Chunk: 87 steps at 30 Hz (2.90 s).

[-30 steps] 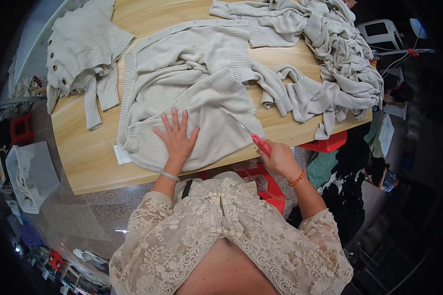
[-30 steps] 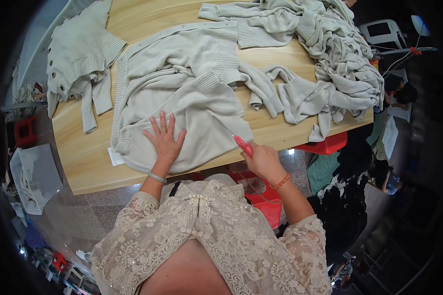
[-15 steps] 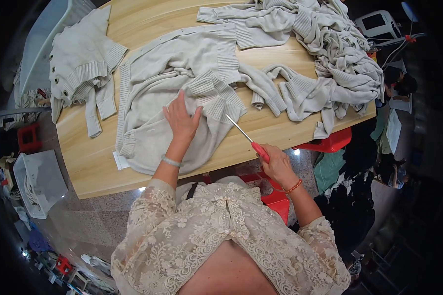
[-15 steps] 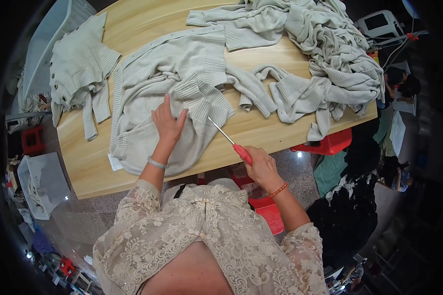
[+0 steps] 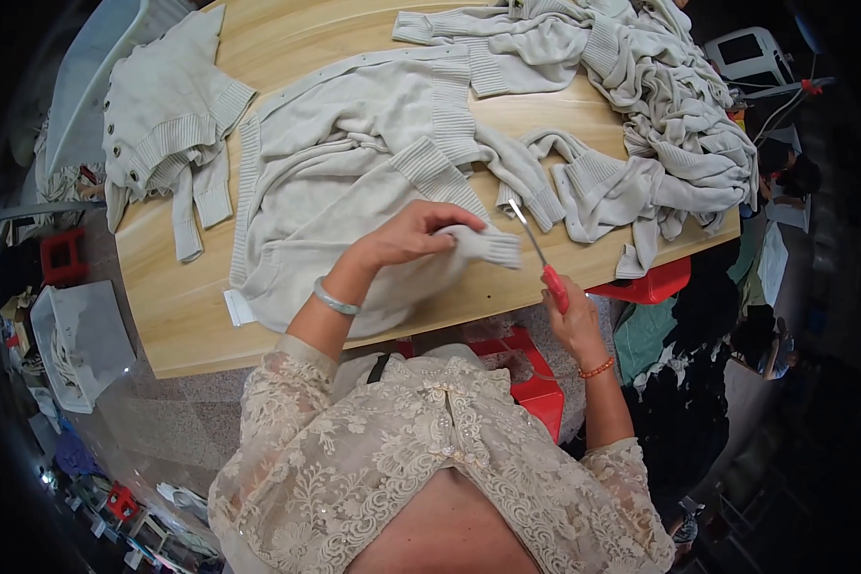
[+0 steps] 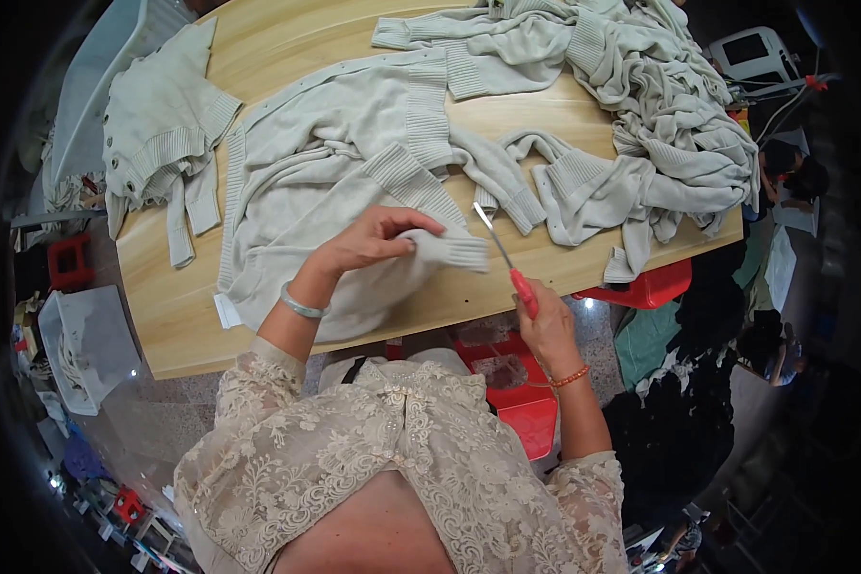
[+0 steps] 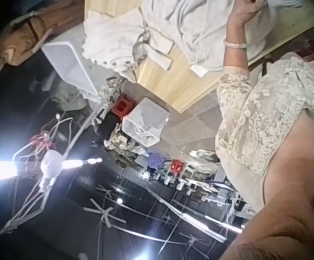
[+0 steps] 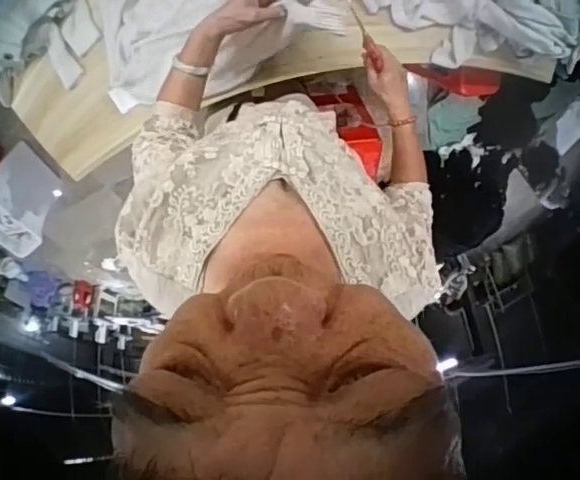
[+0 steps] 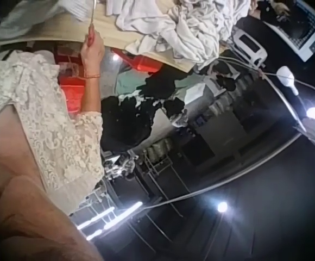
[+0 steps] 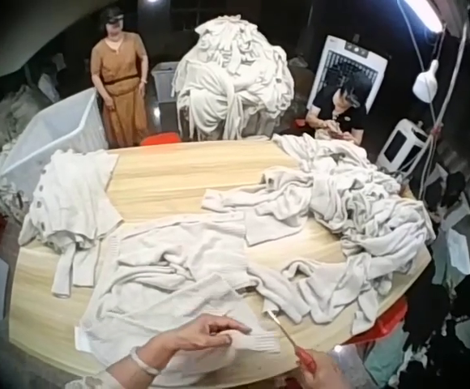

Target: Trimming loose threads from sweaters using scissors.

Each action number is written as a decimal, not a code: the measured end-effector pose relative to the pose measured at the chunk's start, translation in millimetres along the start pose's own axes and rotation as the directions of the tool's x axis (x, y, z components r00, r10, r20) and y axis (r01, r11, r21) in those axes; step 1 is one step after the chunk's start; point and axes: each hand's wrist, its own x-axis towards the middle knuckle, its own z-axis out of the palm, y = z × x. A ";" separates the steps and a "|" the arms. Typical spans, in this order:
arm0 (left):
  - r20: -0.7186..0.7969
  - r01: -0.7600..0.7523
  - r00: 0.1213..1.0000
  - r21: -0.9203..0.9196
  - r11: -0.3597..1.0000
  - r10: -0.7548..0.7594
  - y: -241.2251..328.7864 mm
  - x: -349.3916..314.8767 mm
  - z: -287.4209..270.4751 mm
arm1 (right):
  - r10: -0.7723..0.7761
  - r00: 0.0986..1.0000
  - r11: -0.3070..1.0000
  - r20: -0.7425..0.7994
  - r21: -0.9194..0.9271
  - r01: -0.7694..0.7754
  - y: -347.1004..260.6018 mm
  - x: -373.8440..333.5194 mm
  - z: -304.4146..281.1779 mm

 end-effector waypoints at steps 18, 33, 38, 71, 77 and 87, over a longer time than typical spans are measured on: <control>-0.002 -0.015 0.946 0.999 0.052 0.323 -137.0 17.0 28.8 | 0.239 0.919 0.939 0.314 -0.314 -0.137 -5.3 -5.6 -23.2; -0.448 0.417 0.797 0.893 0.168 0.405 -110.6 -85.7 -0.7 | -0.100 0.870 0.961 0.483 -0.179 0.210 -48.1 10.2 15.5; -0.486 0.410 0.818 0.868 0.281 0.309 -116.0 -117.8 -10.7 | -0.158 0.835 0.971 0.527 -0.070 0.228 -65.3 24.2 34.5; -0.711 0.651 0.487 0.682 0.333 0.506 -3.2 -144.2 -282.9 | 0.238 0.961 0.971 -0.142 0.023 -0.237 -64.0 392.8 120.2; -0.428 0.429 0.558 0.882 0.195 0.711 55.7 -214.4 -197.1 | 0.036 0.999 0.965 -0.036 0.263 -0.025 -98.4 275.5 23.2; -0.612 0.567 0.694 0.790 0.236 0.381 -69.5 -288.3 -61.8 | 0.066 0.980 0.858 0.189 -0.513 0.041 -25.1 47.6 18.7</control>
